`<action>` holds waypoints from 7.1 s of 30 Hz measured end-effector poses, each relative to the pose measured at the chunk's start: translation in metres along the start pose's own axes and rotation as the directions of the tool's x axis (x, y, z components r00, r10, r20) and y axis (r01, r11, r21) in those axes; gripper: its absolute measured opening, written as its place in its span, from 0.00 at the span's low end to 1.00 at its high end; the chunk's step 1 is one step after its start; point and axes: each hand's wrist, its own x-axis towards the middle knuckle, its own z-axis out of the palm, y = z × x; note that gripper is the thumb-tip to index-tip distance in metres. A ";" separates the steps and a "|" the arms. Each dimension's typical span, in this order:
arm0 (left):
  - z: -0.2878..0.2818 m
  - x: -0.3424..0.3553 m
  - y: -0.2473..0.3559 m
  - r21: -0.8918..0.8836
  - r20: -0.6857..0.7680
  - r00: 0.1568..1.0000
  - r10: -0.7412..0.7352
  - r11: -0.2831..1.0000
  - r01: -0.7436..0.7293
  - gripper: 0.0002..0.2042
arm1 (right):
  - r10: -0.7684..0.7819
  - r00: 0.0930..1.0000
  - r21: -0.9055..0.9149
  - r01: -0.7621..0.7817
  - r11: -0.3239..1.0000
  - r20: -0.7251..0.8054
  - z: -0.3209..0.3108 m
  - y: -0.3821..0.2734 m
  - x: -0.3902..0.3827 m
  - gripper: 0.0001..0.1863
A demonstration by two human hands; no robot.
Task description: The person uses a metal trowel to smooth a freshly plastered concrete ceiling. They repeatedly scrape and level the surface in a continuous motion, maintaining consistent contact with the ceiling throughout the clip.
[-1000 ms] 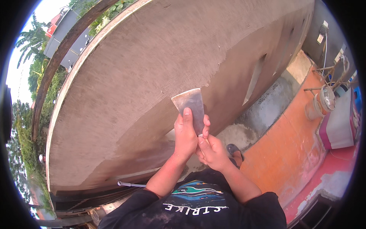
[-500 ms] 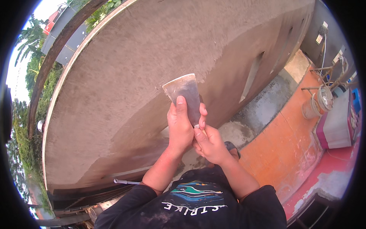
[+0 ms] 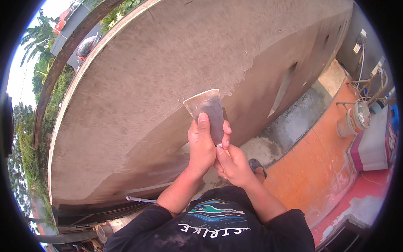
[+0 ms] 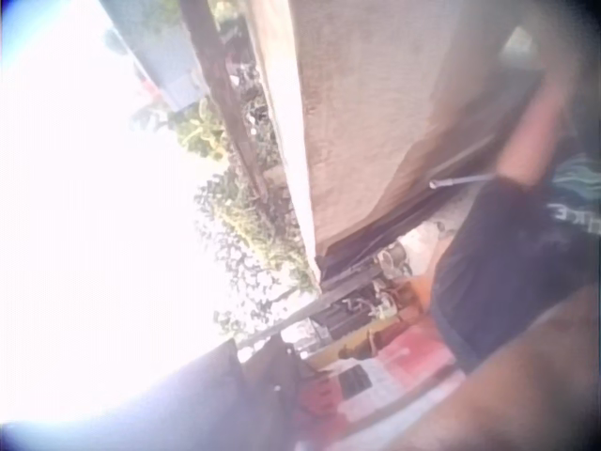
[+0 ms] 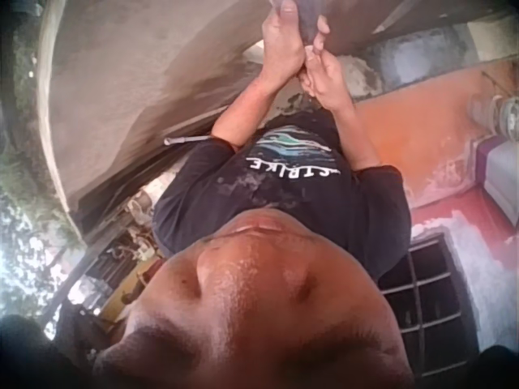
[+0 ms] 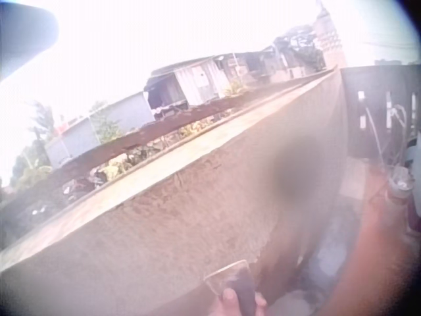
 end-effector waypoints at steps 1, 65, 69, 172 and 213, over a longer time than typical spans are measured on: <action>0.000 0.000 -0.001 0.000 0.038 0.999 -0.012 1.000 0.012 0.24 | -0.029 1.000 -0.018 0.029 0.999 0.004 0.000 0.000 0.000 0.12; 0.002 -0.003 -0.002 -0.097 -0.001 1.000 -0.002 0.995 0.002 0.22 | 0.023 1.000 -0.100 -0.023 0.995 -0.006 0.001 -0.003 0.001 0.16; 0.000 -0.003 -0.004 -0.119 0.012 0.996 0.090 0.989 -0.087 0.22 | -0.057 0.998 -0.151 0.061 0.987 0.031 -0.001 -0.002 0.003 0.16; -0.008 -0.008 -0.006 -0.146 0.122 0.985 -0.123 0.979 0.140 0.26 | 0.066 0.976 -0.137 -0.096 0.986 -0.208 0.013 0.005 -0.010 0.17; -0.009 -0.005 0.007 -0.078 0.085 0.993 -0.079 0.993 0.086 0.27 | 0.065 0.997 -0.083 -0.068 0.994 -0.033 0.015 0.003 0.001 0.14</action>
